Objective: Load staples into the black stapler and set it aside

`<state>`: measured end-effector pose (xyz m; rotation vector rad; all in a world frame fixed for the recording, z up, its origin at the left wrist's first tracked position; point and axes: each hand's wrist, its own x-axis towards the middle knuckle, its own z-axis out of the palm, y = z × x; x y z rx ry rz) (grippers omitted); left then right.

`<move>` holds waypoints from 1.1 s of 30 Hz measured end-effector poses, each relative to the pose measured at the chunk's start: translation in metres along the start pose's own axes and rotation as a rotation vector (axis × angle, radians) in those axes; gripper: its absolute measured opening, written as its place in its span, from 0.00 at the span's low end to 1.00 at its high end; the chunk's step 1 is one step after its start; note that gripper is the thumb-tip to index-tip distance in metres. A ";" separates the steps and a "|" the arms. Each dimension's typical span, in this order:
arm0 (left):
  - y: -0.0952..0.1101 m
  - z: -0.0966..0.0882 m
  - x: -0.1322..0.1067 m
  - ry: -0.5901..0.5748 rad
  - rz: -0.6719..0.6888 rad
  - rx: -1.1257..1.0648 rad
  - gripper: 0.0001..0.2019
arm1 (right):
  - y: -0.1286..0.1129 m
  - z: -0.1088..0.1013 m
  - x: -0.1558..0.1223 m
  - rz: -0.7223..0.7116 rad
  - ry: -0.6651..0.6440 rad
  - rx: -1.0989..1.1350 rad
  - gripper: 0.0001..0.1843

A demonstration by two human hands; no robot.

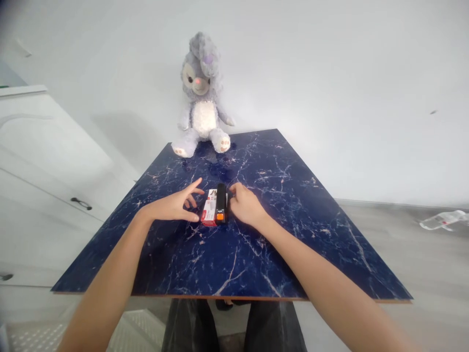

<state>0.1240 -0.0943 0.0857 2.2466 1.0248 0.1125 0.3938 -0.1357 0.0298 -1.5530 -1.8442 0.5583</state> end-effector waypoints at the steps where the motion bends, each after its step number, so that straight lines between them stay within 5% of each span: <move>1: 0.004 0.002 -0.003 -0.025 -0.011 0.013 0.62 | -0.001 -0.003 0.000 0.059 -0.012 0.020 0.14; 3: 0.013 0.010 -0.005 -0.029 -0.030 0.060 0.67 | -0.004 -0.009 0.000 0.148 -0.050 0.108 0.11; 7: 0.030 0.029 -0.002 0.042 -0.067 0.121 0.62 | -0.012 -0.014 -0.003 0.181 -0.093 0.215 0.25; 13: 0.040 0.039 0.022 0.108 -0.060 0.128 0.59 | -0.015 -0.014 -0.001 0.217 0.088 -0.016 0.14; 21: 0.063 0.065 0.154 0.258 0.127 0.071 0.65 | 0.044 -0.060 0.026 0.420 0.420 -0.078 0.17; 25: 0.087 0.081 0.218 0.334 0.109 0.196 0.64 | 0.082 -0.090 0.029 0.520 0.568 -0.088 0.24; 33: 0.114 0.094 0.259 0.320 0.138 0.292 0.58 | 0.115 -0.108 0.029 0.604 0.524 -0.117 0.26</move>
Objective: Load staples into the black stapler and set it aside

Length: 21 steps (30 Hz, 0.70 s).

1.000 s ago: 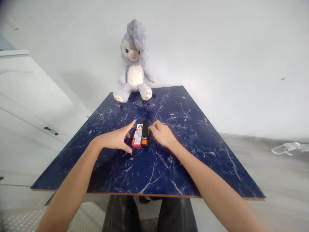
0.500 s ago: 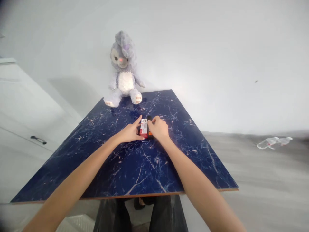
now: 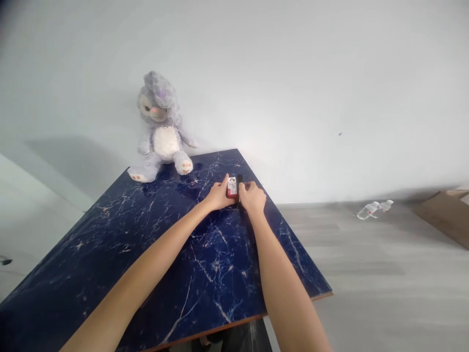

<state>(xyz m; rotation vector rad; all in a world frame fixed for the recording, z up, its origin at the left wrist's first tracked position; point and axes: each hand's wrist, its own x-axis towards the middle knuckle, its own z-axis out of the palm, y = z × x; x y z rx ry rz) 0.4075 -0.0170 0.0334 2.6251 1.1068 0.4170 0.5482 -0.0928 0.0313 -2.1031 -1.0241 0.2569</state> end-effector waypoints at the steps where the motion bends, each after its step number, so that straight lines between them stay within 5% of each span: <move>1: -0.001 0.001 0.001 0.008 0.010 -0.007 0.57 | 0.001 0.002 0.001 -0.008 0.006 0.012 0.26; 12: 0.004 0.011 -0.001 0.109 0.004 -0.004 0.49 | 0.001 0.017 0.019 -0.013 0.065 0.029 0.29; 18: 0.007 0.013 -0.014 0.167 -0.118 -0.037 0.55 | 0.002 0.016 0.023 -0.020 0.033 0.015 0.31; 21: 0.003 0.015 -0.020 0.185 -0.081 -0.084 0.40 | 0.003 0.017 0.023 -0.016 0.050 0.013 0.30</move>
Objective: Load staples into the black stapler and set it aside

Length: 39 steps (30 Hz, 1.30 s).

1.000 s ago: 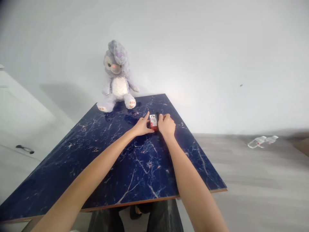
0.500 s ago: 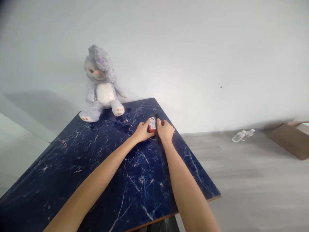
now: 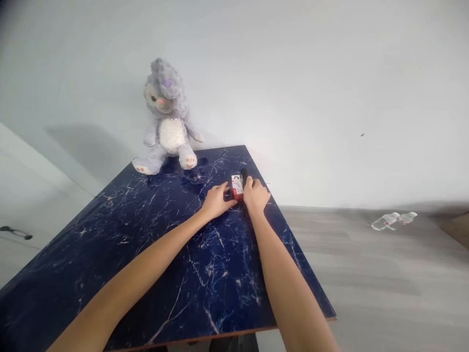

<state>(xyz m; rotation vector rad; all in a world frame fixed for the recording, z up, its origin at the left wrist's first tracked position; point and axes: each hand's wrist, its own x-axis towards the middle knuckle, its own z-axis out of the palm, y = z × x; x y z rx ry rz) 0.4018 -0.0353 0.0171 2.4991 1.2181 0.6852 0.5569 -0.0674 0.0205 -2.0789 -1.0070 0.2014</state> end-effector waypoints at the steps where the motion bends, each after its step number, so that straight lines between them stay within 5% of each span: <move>1: -0.001 0.001 0.000 -0.003 0.022 -0.015 0.33 | 0.000 0.000 0.000 0.000 0.001 0.000 0.30; 4: -0.004 0.004 0.004 -0.017 0.062 -0.049 0.22 | 0.000 0.001 0.001 -0.001 -0.013 0.009 0.28; 8: -0.009 0.006 0.016 -0.006 0.003 -0.034 0.39 | -0.002 0.001 0.002 -0.003 -0.027 0.010 0.28; 11: -0.015 0.006 0.024 -0.111 -0.036 -0.026 0.51 | -0.003 0.002 0.003 -0.010 -0.032 0.003 0.29; 19: -0.020 0.006 0.028 -0.157 0.014 -0.025 0.52 | -0.004 0.004 0.002 -0.017 -0.021 -0.005 0.28; 24: -0.017 0.002 0.013 -0.048 0.072 -0.038 0.51 | 0.000 0.005 0.002 0.004 0.024 0.095 0.27; 29: -0.053 -0.043 -0.035 0.151 0.046 0.031 0.28 | 0.007 0.000 0.001 -0.027 0.237 0.195 0.20; 33: -0.117 -0.103 -0.090 0.197 -0.086 0.204 0.25 | -0.003 -0.007 -0.017 -0.334 0.403 0.131 0.13; 36: -0.157 -0.133 -0.122 0.168 -0.172 0.335 0.28 | -0.020 -0.007 -0.047 -0.631 0.275 0.137 0.16; 39: -0.173 -0.140 -0.135 0.057 -0.175 0.389 0.32 | -0.038 0.001 -0.079 -0.922 -0.018 0.086 0.23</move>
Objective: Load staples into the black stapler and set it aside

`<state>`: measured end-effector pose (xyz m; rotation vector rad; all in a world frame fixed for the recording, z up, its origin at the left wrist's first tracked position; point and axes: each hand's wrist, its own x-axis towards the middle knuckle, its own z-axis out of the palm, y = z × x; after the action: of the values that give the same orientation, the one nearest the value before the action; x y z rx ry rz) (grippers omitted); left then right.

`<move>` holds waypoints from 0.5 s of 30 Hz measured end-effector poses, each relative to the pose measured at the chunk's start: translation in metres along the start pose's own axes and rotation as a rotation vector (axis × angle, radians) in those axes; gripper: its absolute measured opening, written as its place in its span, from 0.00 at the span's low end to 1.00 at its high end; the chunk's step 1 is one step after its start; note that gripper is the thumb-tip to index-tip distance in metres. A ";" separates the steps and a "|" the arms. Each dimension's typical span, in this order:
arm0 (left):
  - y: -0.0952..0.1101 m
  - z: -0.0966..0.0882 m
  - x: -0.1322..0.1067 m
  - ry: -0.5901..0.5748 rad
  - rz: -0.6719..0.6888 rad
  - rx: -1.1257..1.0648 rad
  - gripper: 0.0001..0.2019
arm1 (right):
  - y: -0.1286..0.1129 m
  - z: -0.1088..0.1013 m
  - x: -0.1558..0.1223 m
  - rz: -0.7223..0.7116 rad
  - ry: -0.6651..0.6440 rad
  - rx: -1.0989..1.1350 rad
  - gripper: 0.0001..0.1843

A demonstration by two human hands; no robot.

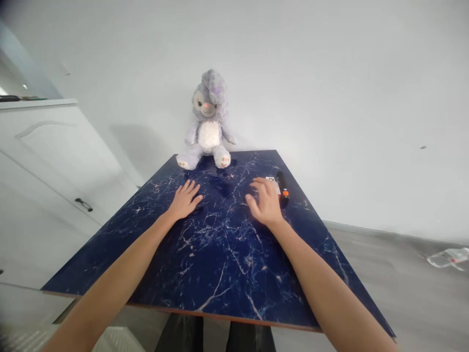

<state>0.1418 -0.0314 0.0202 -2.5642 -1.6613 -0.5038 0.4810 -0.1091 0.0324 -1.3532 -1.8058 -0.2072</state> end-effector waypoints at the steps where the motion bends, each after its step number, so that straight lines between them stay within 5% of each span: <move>1: -0.001 0.001 0.000 -0.049 0.006 -0.007 0.33 | -0.009 0.005 -0.001 -0.075 -0.100 0.020 0.27; 4: 0.000 0.003 0.002 -0.205 -0.006 -0.068 0.35 | -0.018 0.020 -0.004 -0.199 -0.363 0.063 0.36; 8: -0.002 0.004 0.004 -0.278 -0.001 -0.101 0.38 | -0.006 0.038 -0.006 -0.155 -0.620 0.025 0.38; 15: 0.000 0.006 0.001 -0.174 0.079 -0.079 0.32 | 0.005 0.046 -0.008 -0.142 -0.620 0.000 0.40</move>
<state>0.1437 -0.0290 0.0154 -2.7910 -1.6123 -0.3576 0.4613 -0.0856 -0.0036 -1.3830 -2.4129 0.1603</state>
